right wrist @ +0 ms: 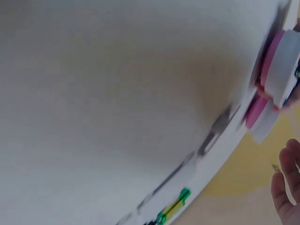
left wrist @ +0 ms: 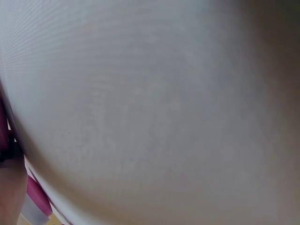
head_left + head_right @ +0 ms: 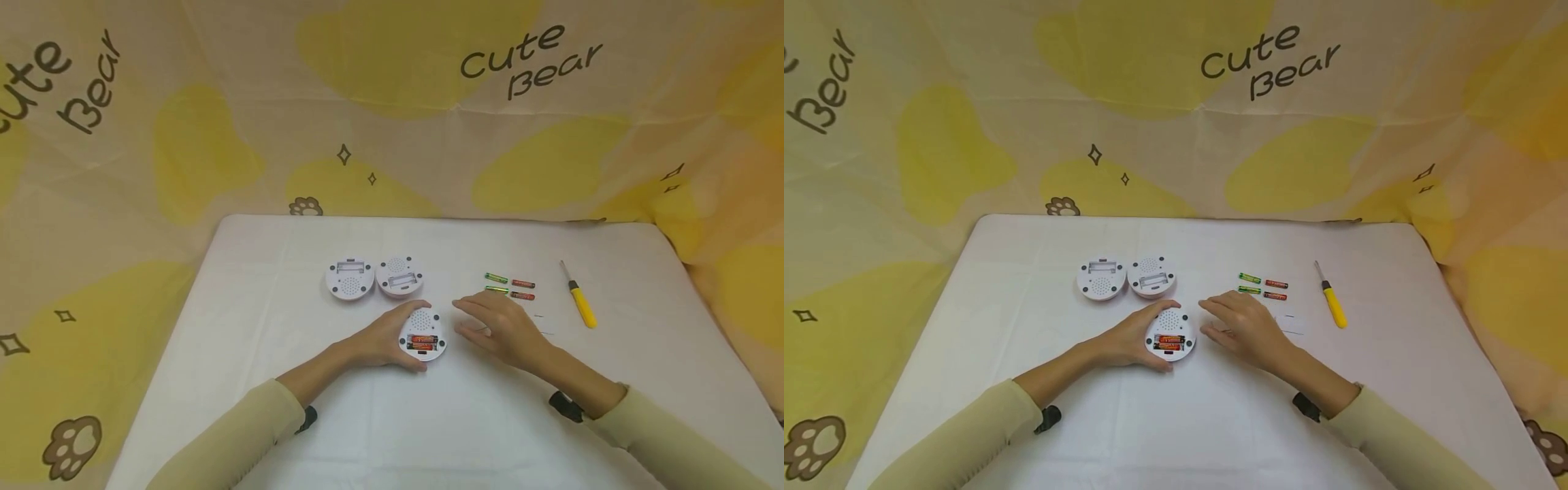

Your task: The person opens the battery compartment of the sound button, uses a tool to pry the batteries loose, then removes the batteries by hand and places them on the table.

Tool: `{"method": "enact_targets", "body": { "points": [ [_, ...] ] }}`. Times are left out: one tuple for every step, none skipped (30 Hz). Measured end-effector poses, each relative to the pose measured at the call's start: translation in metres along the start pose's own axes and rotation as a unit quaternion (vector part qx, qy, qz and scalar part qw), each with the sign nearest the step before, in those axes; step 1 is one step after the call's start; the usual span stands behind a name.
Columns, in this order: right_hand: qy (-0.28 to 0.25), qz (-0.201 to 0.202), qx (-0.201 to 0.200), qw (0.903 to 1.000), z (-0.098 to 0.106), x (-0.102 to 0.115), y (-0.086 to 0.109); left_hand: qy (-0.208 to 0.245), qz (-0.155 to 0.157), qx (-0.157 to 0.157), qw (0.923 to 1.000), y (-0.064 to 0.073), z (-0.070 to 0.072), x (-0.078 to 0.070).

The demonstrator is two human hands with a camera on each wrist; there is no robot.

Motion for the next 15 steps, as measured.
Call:
{"method": "enact_targets", "body": {
  "points": [
    [-0.011,-0.001,0.005,0.9999,-0.003,0.003,-0.002,-0.001,0.0,0.0,1.0,0.0,0.0,0.0],
    [-0.025,-0.001,0.009,0.9997,-0.006,0.006,-0.005,0.0,-0.002,0.0,1.0,0.0,0.0,-0.001],
    [-0.037,-0.003,0.013,0.9992,-0.009,0.008,-0.006,-0.003,-0.003,0.001,1.0,0.0,0.0,-0.002],
    [-0.052,-0.005,0.016,0.9985,-0.012,0.01,-0.008,-0.004,-0.004,0.001,1.0,0.001,0.0,-0.002],
    [-0.068,-0.005,0.018,0.9975,-0.014,0.012,-0.009,-0.005,-0.004,0.002,1.0,0.001,0.0,-0.002],
    [-0.083,-0.007,0.019,0.9964,-0.016,0.014,-0.01,-0.006,-0.006,0.001,1.0,0.001,0.0,-0.003],
    [-0.097,-0.007,0.02,0.9951,-0.018,0.015,-0.011,-0.006,-0.007,0.001,1.0,0.001,0.0,-0.003],
    [-0.111,-0.008,0.021,0.9936,-0.019,0.016,-0.012,-0.006,-0.008,0.001,0.9999,0.001,0.0,-0.003],
    [-0.122,-0.01,0.022,0.9922,-0.021,0.017,-0.013,-0.007,-0.007,0.002,0.9999,0.001,0.0,-0.003],
    [-0.131,-0.009,0.024,0.9911,-0.023,0.019,-0.013,-0.005,-0.008,0.002,1.0,0.001,0.0,-0.003],
    [-0.135,-0.009,0.025,0.9904,-0.025,0.019,-0.014,-0.004,-0.009,0.002,1.0,0.001,0.0,-0.004],
    [-0.138,-0.008,0.025,0.99,-0.027,0.02,-0.015,-0.003,-0.01,0.002,0.9999,0.001,0.0,-0.004],
    [-0.138,-0.005,0.026,0.9901,-0.029,0.021,-0.015,-0.003,-0.01,0.001,0.9999,0.001,0.0,-0.004],
    [-0.137,-0.001,0.027,0.9901,-0.03,0.022,-0.016,-0.004,-0.011,0.001,0.9999,0.002,0.0,-0.004],
    [-0.135,0.005,0.028,0.9904,-0.032,0.024,-0.016,-0.005,-0.012,0.001,0.9999,0.002,0.0,-0.004]
  ]
}}
Point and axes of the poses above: each hand's wrist, its own y-axis away from the middle knuckle, its own z-axis out of the back of the hand, x = y × z, the point moved 8 cm from there along -y, towards the middle knuckle, and after that the axes turned 13 degrees about x, right-handed, at the moved point
